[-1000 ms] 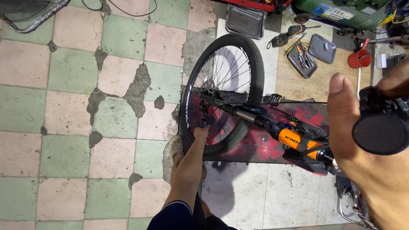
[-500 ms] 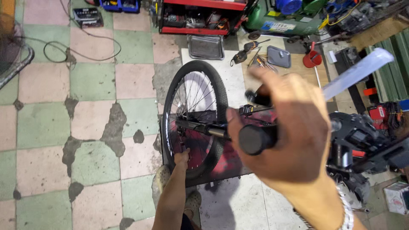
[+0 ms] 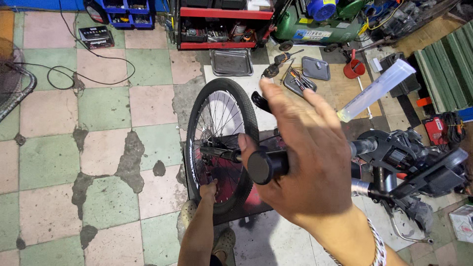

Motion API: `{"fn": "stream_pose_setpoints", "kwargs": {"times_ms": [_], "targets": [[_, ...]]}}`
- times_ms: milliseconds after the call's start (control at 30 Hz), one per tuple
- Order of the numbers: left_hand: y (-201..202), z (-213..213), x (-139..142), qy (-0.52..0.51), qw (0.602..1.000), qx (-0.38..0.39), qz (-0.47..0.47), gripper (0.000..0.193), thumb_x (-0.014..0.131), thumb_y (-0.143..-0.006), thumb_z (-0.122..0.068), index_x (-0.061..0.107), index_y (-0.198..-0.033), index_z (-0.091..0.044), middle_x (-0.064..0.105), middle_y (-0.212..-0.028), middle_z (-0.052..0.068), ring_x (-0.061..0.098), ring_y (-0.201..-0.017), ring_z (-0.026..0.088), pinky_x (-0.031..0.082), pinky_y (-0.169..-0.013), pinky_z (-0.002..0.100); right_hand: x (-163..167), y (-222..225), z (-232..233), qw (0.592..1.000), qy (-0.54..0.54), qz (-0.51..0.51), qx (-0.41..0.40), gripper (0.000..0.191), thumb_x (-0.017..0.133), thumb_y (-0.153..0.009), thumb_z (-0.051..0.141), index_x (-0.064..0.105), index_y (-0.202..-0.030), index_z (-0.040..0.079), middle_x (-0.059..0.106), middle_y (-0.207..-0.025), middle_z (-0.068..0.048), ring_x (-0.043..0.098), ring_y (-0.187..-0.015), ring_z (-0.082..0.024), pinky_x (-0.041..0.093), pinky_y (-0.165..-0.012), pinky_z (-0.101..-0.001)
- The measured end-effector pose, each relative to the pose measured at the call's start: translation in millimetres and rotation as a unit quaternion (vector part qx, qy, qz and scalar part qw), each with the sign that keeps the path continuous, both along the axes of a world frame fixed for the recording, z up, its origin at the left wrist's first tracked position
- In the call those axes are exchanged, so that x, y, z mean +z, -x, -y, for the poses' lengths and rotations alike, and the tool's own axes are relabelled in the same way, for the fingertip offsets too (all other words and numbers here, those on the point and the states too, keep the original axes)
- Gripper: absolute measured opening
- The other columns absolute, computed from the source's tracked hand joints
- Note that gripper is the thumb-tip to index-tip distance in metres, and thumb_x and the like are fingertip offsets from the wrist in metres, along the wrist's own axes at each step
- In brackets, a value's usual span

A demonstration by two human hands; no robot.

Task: The person adjusts the front brake caliper and handlebar components of a bicycle using a multi-tool hex key set and applying fluid from a syringe. They manipulate the tool to tighten screws on the brake assembly and handle a bottle of fluid.

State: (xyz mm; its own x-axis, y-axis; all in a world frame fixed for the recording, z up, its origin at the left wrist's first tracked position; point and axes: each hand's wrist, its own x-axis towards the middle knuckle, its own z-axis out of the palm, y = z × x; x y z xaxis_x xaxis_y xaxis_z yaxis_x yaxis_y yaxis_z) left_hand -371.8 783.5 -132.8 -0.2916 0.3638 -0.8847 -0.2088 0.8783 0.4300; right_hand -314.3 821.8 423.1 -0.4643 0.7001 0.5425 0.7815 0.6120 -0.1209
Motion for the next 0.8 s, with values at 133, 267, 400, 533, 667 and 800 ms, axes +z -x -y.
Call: {"fn": "stream_pose_setpoints", "kwargs": {"times_ms": [133, 267, 400, 533, 667, 800], "targets": [[-1.0, -0.6, 2.3, -0.001, 1.000, -0.006, -0.009, 0.063, 0.085, -0.075, -0.041, 0.063, -0.107, 0.008, 0.071, -0.099, 0.023, 0.067, -0.086, 0.033, 0.054, -0.077, 0.042, 1.0, -1.1, 1.1, 0.998, 0.059, -0.014, -0.026, 0.058, 0.076, -0.088, 0.023, 0.058, -0.136, -0.003, 0.066, -0.095, -0.013, 0.064, -0.090, -0.032, 0.044, -0.105, -0.0500], [-1.8, -2.0, 7.7, -0.003, 1.000, -0.011, -0.016, 0.070, 0.086, -0.072, -0.043, 0.060, -0.112, 0.009, 0.071, -0.102, 0.025, 0.067, -0.090, 0.034, 0.055, -0.079, 0.043, -3.4, -3.9, 0.0, 1.000, 0.016, -0.015, -0.021, 0.040, 0.077, -0.088, 0.022, 0.062, -0.120, 0.002, 0.057, -0.092, -0.014, 0.057, -0.089, -0.034, 0.042, -0.085, -0.0458], [-1.6, -4.8, 15.4, -0.005, 0.999, -0.018, -0.026, 0.077, 0.087, -0.070, -0.044, 0.057, -0.116, 0.009, 0.070, -0.105, 0.026, 0.068, -0.094, 0.036, 0.055, -0.082, 0.043, -10.4, -5.1, -0.7, 0.999, 0.008, -0.019, -0.025, 0.024, 0.079, -0.093, 0.023, 0.060, -0.101, 0.009, 0.055, -0.090, -0.008, 0.055, -0.087, -0.030, 0.039, -0.082, -0.0435], [-1.5, -5.9, 25.3, -0.011, 0.999, -0.026, -0.041, 0.084, 0.087, -0.068, -0.046, 0.054, -0.121, 0.010, 0.069, -0.109, 0.028, 0.068, -0.098, 0.038, 0.056, -0.085, 0.043, -12.5, -5.6, -2.3, 1.000, 0.001, -0.016, -0.023, 0.021, 0.079, -0.093, 0.019, 0.061, -0.096, 0.009, 0.057, -0.088, -0.007, 0.055, -0.084, -0.029, 0.038, -0.081, -0.0429], [2.0, -7.0, 36.3, -0.021, 0.996, -0.042, -0.081, 0.091, 0.088, -0.066, -0.047, 0.051, -0.125, 0.011, 0.069, -0.112, 0.029, 0.069, -0.102, 0.039, 0.056, -0.088, 0.043, -12.5, -10.6, -4.8, 1.000, -0.005, -0.002, -0.025, 0.022, 0.081, -0.092, 0.018, 0.062, -0.095, 0.008, 0.057, -0.086, -0.007, 0.055, -0.082, -0.028, 0.039, -0.079, -0.0437], [10.8, -10.3, 28.4, -0.029, 0.970, -0.131, -0.204, 0.099, 0.089, -0.063, -0.049, 0.048, -0.130, 0.012, 0.068, -0.115, 0.030, 0.069, -0.106, 0.041, 0.057, -0.090, 0.044, -23.9, -13.0, -14.0, 0.999, -0.001, 0.035, -0.032, 0.024, 0.083, -0.091, 0.018, 0.064, -0.099, 0.007, 0.060, -0.088, -0.009, 0.058, -0.083, -0.030, 0.042, -0.080, -0.0444]]}}
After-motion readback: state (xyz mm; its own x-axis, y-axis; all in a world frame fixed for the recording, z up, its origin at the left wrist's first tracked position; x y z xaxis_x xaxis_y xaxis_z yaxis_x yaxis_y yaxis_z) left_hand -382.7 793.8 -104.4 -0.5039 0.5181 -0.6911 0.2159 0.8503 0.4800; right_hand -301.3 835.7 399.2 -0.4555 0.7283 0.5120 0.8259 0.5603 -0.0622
